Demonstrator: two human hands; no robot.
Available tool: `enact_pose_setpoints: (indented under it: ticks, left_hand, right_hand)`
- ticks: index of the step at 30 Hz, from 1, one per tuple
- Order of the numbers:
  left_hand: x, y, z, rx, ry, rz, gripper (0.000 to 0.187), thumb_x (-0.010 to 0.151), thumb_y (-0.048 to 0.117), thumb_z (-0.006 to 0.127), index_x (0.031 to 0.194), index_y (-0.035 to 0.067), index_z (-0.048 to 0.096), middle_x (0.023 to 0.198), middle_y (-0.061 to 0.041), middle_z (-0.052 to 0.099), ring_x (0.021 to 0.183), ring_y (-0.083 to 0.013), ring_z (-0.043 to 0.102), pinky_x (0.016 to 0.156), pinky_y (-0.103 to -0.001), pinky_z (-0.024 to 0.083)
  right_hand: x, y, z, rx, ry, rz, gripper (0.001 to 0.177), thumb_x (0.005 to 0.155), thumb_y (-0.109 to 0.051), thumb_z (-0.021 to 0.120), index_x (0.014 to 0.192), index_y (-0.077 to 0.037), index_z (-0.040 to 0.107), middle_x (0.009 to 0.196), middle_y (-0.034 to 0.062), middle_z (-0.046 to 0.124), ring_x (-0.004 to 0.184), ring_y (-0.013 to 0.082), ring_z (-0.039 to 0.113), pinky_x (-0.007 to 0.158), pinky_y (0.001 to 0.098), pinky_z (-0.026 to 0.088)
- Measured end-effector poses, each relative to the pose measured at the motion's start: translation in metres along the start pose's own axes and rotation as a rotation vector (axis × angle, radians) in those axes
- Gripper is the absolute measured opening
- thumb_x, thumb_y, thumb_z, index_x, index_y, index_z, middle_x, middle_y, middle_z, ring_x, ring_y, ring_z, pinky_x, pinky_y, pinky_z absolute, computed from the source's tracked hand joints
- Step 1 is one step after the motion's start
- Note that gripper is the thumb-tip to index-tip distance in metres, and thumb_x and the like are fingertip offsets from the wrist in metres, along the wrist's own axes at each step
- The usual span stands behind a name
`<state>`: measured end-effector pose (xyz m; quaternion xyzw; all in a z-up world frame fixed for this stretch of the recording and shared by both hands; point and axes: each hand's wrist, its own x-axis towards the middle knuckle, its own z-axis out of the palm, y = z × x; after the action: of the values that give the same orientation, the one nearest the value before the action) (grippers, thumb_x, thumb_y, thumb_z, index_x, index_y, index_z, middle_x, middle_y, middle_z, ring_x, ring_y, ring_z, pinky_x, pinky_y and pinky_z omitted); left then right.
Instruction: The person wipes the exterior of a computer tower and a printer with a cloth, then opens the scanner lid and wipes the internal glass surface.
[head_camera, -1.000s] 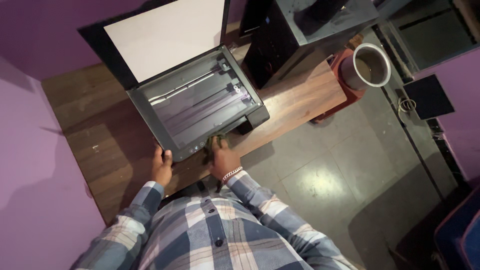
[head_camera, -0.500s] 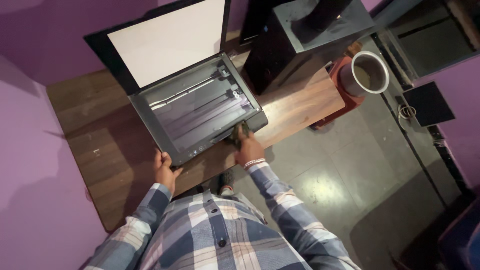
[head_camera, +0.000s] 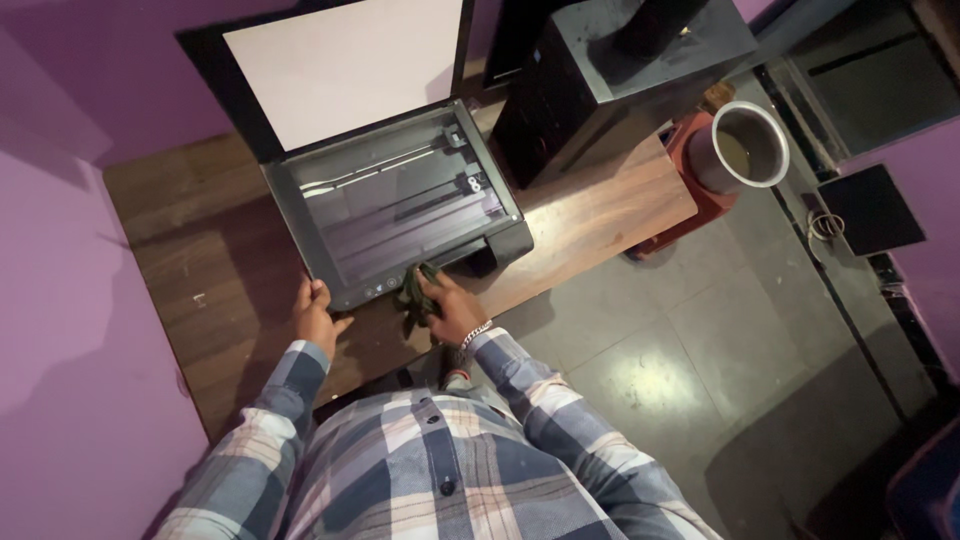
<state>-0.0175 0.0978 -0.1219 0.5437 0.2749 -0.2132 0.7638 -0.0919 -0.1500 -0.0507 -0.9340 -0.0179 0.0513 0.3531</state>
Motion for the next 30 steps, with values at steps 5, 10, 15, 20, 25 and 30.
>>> enact_pose_setpoints:
  ticks: [5,10,15,20,25,30]
  left_hand:
    - [0.006,-0.003,-0.009,-0.015,-0.034,-0.034,0.063,0.104,0.033,0.048,0.163,0.032,0.025,0.165,-0.005,0.031,0.147,-0.0324,0.037,0.109,-0.072,0.037]
    - [0.014,-0.01,-0.01,0.014,0.007,-0.019,0.061,0.105,0.035,0.048,0.162,0.031,0.026,0.165,-0.003,0.028,0.149,-0.0309,0.032,0.108,-0.073,0.037]
    - [0.019,-0.014,-0.018,0.051,-0.007,-0.018,0.062,0.103,0.03,0.05,0.162,0.03,0.028,0.162,-0.003,0.034,0.149,-0.0303,0.034,0.107,-0.072,0.04]
    - [0.02,-0.014,-0.017,0.034,-0.015,-0.034,0.065,0.101,0.039,0.052,0.162,0.032,0.028,0.16,-0.002,0.037,0.145,-0.0315,0.04,0.107,-0.068,0.042]
    - [0.017,-0.03,-0.021,0.055,-0.036,0.016,0.064,0.099,0.049,0.055,0.154,0.021,0.037,0.155,-0.005,0.042,0.143,-0.0277,0.041,0.108,-0.061,0.044]
    - [0.012,-0.065,-0.023,0.021,-0.087,0.102,0.06,0.093,0.045,0.07,0.133,0.007,0.046,0.138,-0.011,0.05,0.123,-0.0215,0.053,0.102,-0.045,0.054]
  right_hand:
    - [-0.002,0.001,-0.021,-0.113,-0.098,0.073,0.071,0.078,-0.018,0.073,0.145,-0.03,0.055,0.138,0.0147,0.06,0.106,0.0409,0.068,0.087,0.0478,0.056]
    - [0.005,-0.002,-0.018,-0.119,-0.077,0.062,0.071,0.079,-0.017,0.072,0.146,-0.031,0.053,0.141,0.0151,0.059,0.103,0.0423,0.068,0.087,0.0487,0.057]
    - [-0.002,0.019,-0.019,-0.18,-0.067,0.022,0.084,0.069,-0.015,0.076,0.146,-0.033,0.049,0.144,0.0226,0.051,0.104,0.0447,0.065,0.085,0.0488,0.056]
    - [-0.012,0.044,-0.039,-0.401,0.074,0.172,0.082,0.077,-0.011,0.071,0.151,-0.04,0.051,0.14,0.0206,0.056,0.104,0.0412,0.068,0.086,0.0485,0.057]
    - [-0.013,0.032,-0.032,-0.201,0.176,0.15,0.078,0.068,-0.017,0.078,0.141,-0.026,0.054,0.14,0.0167,0.057,0.099,0.043,0.067,0.084,0.0506,0.056]
    - [-0.013,0.031,-0.019,-0.197,0.244,0.041,0.068,0.077,-0.016,0.075,0.142,-0.024,0.059,0.142,0.0165,0.058,0.101,0.042,0.068,0.083,0.0492,0.057]
